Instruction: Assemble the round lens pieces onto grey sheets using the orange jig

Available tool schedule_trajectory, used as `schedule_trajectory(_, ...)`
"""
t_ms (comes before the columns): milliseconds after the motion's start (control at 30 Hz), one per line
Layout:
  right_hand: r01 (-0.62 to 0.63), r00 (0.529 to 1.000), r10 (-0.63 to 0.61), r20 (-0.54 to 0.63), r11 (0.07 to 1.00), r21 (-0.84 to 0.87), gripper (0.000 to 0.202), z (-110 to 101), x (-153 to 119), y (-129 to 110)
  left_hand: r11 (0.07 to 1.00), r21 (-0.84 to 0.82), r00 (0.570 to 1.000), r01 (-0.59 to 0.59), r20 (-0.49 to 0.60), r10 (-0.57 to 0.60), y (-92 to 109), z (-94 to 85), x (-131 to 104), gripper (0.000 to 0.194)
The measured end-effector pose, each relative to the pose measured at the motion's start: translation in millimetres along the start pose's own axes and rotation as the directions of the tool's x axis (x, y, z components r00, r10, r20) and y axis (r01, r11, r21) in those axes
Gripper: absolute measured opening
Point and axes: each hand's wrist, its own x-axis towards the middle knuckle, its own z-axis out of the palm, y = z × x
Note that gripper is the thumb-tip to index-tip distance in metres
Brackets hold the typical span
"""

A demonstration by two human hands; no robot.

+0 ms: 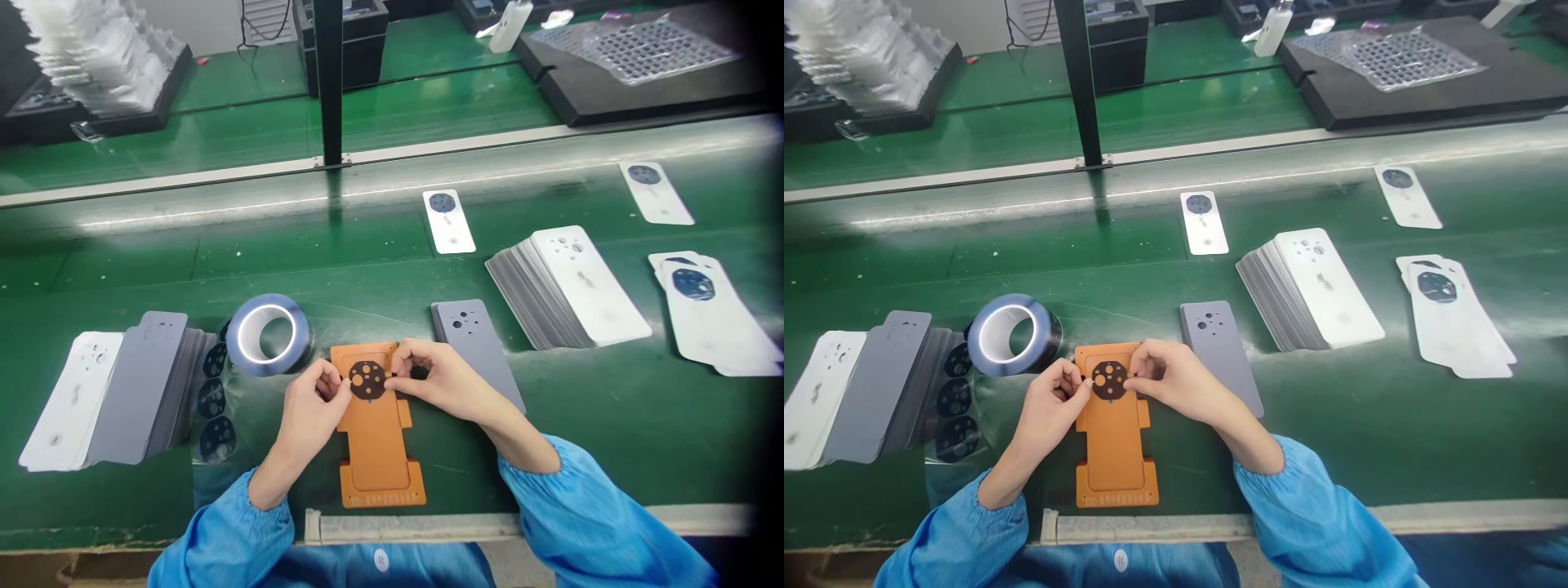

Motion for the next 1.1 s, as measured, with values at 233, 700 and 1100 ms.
schedule_trajectory(233,0.046,0.996,-0.053,-0.071,0.994,-0.094,0.021,4.7,-1.2,0.7,0.999,-0.036,0.999,0.015,0.039,-0.013,-1.7,1.2,-1.9,0.018)
schedule_trajectory(700,0.132,0.989,-0.144,-0.027,0.954,-0.269,0.018,3.0,-1.0,-2.8,0.998,-0.063,0.999,0.007,0.032,-0.005,1.8,1.2,-4.4,0.016)
schedule_trajectory(1100,0.142,0.988,-0.154,-0.006,0.92,-0.366,0.015,3.5,-7.7,0.8,0.997,-0.073,1.0,0.007,0.028,-0.005,4.1,1.3,-3.9,0.016)
